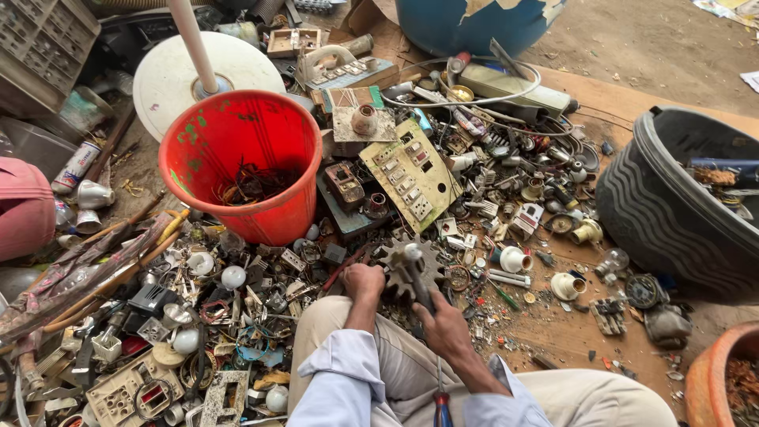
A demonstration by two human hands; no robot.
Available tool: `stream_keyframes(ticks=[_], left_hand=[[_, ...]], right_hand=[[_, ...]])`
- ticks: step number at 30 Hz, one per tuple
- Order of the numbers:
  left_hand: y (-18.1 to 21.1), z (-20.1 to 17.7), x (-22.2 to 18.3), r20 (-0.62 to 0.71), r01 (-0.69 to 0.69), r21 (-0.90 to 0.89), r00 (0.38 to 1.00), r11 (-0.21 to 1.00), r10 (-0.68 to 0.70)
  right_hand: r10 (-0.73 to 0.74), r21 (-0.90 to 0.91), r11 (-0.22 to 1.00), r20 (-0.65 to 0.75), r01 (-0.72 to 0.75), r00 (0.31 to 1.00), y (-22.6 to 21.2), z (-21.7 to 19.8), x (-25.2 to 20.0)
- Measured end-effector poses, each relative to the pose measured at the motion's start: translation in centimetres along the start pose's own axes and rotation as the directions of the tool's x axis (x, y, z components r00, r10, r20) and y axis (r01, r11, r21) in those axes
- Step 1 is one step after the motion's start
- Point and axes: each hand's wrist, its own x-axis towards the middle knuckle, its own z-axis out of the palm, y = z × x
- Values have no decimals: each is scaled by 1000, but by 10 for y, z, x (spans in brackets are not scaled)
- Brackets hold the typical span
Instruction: The person sits on the ground amidst a pile of electronic waste and scrap metal. They use a hammer to strike a metal gear and then use pliers to strip wires from small electronic components, separating the materials.
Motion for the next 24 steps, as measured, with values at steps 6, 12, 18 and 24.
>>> stream_keyframes(ticks=[6, 12, 18, 24], left_hand=[[1, -2, -6, 56, -20, 46, 998, 999, 17], [1, 1, -3, 28, -28, 91, 999, 995, 26], [-14, 9, 9, 93, -126, 147, 989, 981, 113], [-16, 19, 13, 40, -105, 152, 994, 983, 100]], right_hand=[[-485, 266, 670, -550, 693, 680, -5, -28, -16], [-571, 118, 749, -384, 652, 725, -24, -12, -8], [-99, -54, 994, -147, 92, 984, -21, -10, -6], [-685, -70, 570, -592, 819, 426, -27, -55, -24]])
